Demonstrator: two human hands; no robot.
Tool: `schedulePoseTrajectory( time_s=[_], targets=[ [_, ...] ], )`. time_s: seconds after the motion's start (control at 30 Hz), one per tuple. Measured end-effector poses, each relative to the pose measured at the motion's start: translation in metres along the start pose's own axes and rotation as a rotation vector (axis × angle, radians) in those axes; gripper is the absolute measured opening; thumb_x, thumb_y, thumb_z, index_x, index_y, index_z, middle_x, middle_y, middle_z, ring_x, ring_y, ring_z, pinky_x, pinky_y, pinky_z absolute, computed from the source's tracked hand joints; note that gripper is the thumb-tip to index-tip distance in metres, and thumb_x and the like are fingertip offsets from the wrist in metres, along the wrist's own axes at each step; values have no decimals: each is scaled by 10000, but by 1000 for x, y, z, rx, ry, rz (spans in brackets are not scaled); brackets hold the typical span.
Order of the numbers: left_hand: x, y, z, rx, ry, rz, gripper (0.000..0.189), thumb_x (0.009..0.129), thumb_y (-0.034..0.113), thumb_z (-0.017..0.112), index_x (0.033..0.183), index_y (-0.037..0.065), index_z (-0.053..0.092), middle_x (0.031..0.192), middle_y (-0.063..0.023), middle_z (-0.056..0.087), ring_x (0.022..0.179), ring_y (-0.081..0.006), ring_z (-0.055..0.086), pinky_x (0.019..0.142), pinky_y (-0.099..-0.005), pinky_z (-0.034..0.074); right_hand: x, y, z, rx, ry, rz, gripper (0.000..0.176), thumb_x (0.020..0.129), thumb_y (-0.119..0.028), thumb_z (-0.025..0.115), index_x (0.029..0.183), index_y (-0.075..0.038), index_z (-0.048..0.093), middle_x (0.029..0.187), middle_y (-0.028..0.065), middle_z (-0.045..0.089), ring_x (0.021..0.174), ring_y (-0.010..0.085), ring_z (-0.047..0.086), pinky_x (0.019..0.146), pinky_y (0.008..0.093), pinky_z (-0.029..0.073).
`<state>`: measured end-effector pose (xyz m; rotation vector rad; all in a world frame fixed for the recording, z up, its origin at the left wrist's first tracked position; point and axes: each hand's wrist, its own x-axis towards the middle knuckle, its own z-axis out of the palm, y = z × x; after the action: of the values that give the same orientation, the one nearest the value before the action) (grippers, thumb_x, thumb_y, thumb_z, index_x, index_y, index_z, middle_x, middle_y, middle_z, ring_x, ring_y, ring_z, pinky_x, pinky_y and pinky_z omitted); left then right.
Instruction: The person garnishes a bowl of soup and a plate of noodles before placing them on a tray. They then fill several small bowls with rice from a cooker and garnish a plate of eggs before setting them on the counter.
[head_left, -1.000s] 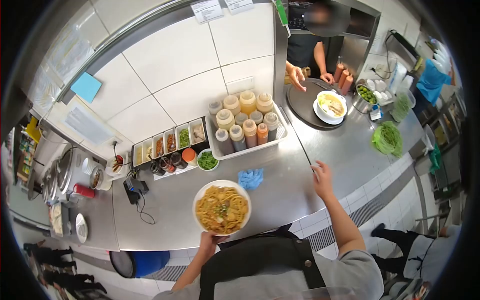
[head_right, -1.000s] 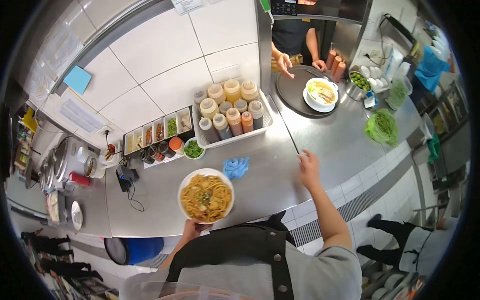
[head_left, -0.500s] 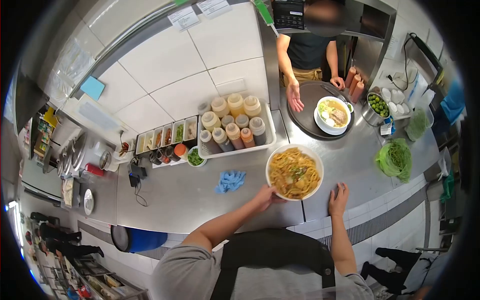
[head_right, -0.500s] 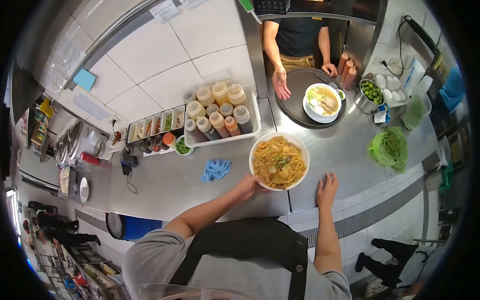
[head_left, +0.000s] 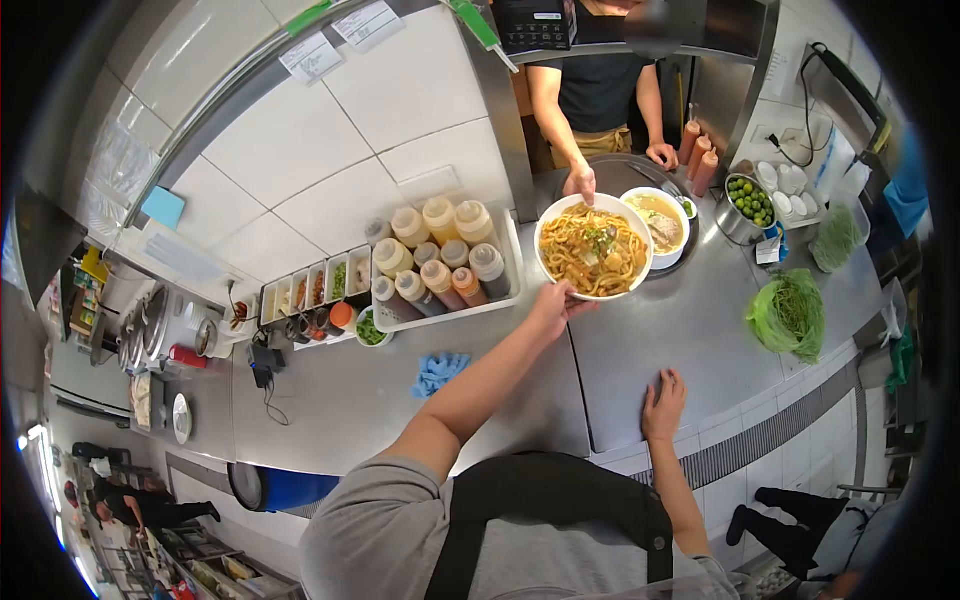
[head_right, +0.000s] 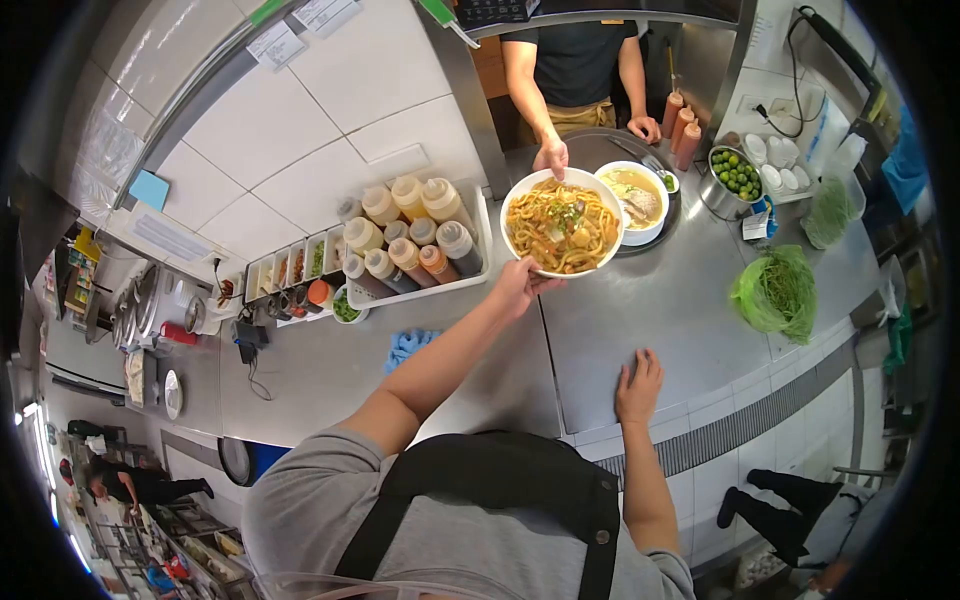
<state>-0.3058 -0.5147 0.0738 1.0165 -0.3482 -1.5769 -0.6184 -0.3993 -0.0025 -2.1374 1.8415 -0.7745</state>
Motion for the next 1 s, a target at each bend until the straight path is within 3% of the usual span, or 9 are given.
schedulePoseTrajectory(
  time_s=[0.23,0.5,0.63,0.7,0.73,0.8,0.87,0.97,1.0],
  targets=[
    [44,30,23,-26,3,76,380,896,73,443,1176,-181,473,1123,-310,656,958,-397,721,859,-414,646,3,-1,-1,5,-13,-2,429,923,-138,663,1322,-19,562,1404,199,507,1257,419,484,1078,495,409],
    [14,46,33,129,-151,-28,588,1001,420,620,1332,-54,510,1078,-245,703,948,-342,738,845,-365,623,-1,2,3,-10,7,-23,429,918,-136,665,1318,-21,563,1403,199,510,1259,417,483,1077,496,411],
    [-58,12,-40,561,-155,-13,346,1000,313,654,1221,46,662,1059,-122,729,856,-281,751,726,-327,613,-3,1,2,6,19,-21,431,919,-138,666,1321,-24,562,1406,197,510,1257,415,485,1076,501,412],
    [-106,-6,-92,898,127,150,327,911,316,757,1059,28,712,1046,-137,736,810,-269,737,734,-367,599,-3,2,4,17,24,-22,431,922,-138,663,1325,-22,561,1408,197,510,1258,415,485,1075,501,412],
    [-119,-24,-135,1252,310,565,271,861,258,781,1021,47,724,938,-120,738,781,-255,717,693,-387,560,-3,3,5,10,18,-24,437,921,-137,664,1328,-19,559,1411,197,507,1257,414,485,1074,502,413],
    [-171,-7,-171,1462,574,539,268,817,240,797,1002,55,737,868,-141,732,792,-279,708,709,-409,541,-4,6,7,-4,11,-30,447,918,-134,666,1335,-12,556,1419,198,502,1256,414,486,1071,502,414],
    [-191,-2,-228,1422,657,182,281,791,302,823,937,72,751,879,-144,743,798,-296,708,722,-418,538,-3,2,6,1,-10,-15,455,911,-105,665,1340,-10,549,1427,218,491,1287,425,466,1096,501,389],
    [-200,46,-273,1503,399,-21,323,777,369,826,875,71,750,840,-149,739,779,-296,708,726,-419,544,-5,-3,10,35,-21,-81,511,884,-91,678,1365,-3,529,1453,236,468,1307,437,461,1106,506,379],
    [-195,73,-264,1504,510,108,327,796,377,807,859,62,747,803,-141,733,763,-279,710,712,-413,545,-6,-4,10,48,-19,-118,536,873,-91,685,1375,1,521,1464,239,459,1309,441,463,1105,508,380]
  ],
)
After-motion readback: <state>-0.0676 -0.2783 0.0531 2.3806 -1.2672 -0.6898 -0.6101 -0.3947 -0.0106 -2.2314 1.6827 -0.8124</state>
